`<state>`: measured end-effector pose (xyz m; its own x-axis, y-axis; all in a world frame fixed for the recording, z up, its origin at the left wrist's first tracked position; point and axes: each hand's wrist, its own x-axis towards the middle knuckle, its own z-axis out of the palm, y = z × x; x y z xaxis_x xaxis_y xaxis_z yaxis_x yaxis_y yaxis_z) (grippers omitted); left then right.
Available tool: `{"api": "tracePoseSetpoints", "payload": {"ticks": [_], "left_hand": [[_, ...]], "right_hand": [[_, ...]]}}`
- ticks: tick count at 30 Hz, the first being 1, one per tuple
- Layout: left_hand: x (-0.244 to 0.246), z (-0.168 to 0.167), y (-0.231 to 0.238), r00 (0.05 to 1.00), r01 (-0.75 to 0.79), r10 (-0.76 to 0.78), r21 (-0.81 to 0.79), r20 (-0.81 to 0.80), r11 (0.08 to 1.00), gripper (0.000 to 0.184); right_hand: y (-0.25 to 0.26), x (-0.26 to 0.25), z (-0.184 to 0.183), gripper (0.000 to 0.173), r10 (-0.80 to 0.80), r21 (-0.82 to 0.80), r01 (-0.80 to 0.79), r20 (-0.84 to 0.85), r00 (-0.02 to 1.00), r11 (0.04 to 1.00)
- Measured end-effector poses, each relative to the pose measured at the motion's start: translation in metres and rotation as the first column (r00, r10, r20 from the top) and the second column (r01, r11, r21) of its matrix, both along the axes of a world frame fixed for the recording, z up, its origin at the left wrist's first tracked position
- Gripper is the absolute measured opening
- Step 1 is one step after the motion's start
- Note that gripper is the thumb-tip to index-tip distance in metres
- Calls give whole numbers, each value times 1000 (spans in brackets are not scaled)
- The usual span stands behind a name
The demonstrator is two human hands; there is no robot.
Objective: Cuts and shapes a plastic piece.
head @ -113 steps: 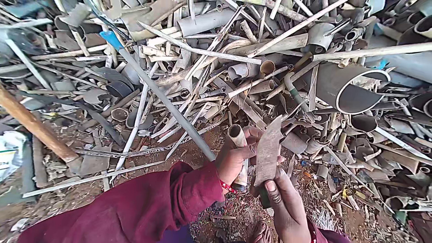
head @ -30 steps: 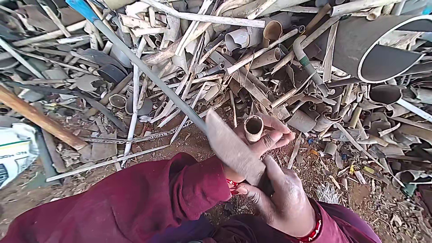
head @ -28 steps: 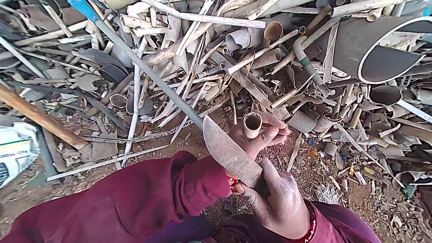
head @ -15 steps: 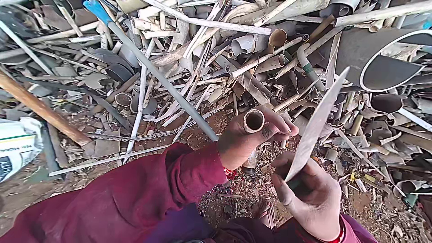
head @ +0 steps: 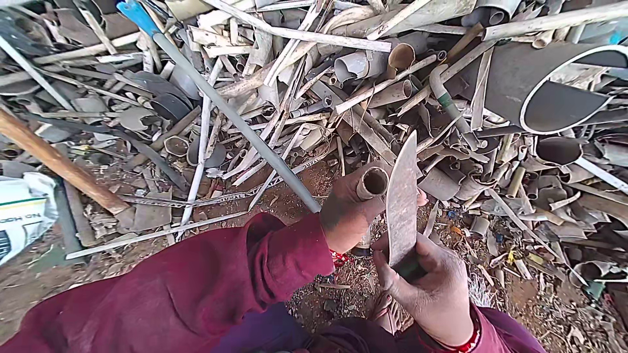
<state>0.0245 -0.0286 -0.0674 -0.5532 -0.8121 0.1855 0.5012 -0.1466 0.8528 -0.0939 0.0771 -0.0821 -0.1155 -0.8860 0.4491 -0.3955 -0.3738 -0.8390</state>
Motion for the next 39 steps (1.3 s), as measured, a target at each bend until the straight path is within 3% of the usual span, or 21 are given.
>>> {"api": "tracePoseSetpoints", "payload": {"ticks": [8, 13, 16, 21, 25, 28, 31, 33, 35, 39], "left_hand": [[-6, -5, -1, 993, -118, 119, 78, -2, 990, 18], [-6, -4, 2, 989, -143, 144, -33, 15, 989, 18], [-6, 3, 5, 980, -146, 151, -50, 132, 988, 17], [-8, 0, 7, 970, -173, 179, -50, 163, 984, 13], [-8, -2, 1, 914, -269, 304, -158, 268, 950, 11], [-8, 2, -1, 918, -285, 313, -142, 246, 948, 20], [-6, 1, 0, 902, -263, 322, -225, 287, 938, 25], [-3, 6, -1, 901, -208, 282, -242, 330, 948, 23], [-1, 15, -4, 927, -132, 177, -153, 331, 979, 13], [12, 22, -12, 906, 229, -205, -22, 371, 973, 46]], "right_hand": [[0, 0, 0, 27, -18, -43, 15, -79, 997, 999], [-3, 2, -1, 24, -51, -79, 40, -148, 988, 996], [-5, 4, -3, 26, -73, -84, 58, -183, 980, 995], [-7, 9, -9, 24, -13, 83, 9, 52, 999, 997], [-1, 19, -7, 24, 26, 150, -62, 230, 973, 987], [-1, 22, 0, 18, 17, 208, -98, 359, 933, 973], [1, 22, 2, 17, 3, 252, -125, 436, 900, 960], [1, 18, 3, 17, -41, 234, -56, 391, 920, 971], [-2, 7, 5, 16, -140, 209, 72, 331, 933, 975], [-12, -19, 11, 12, -332, 227, 270, 315, 889, 936]]}}
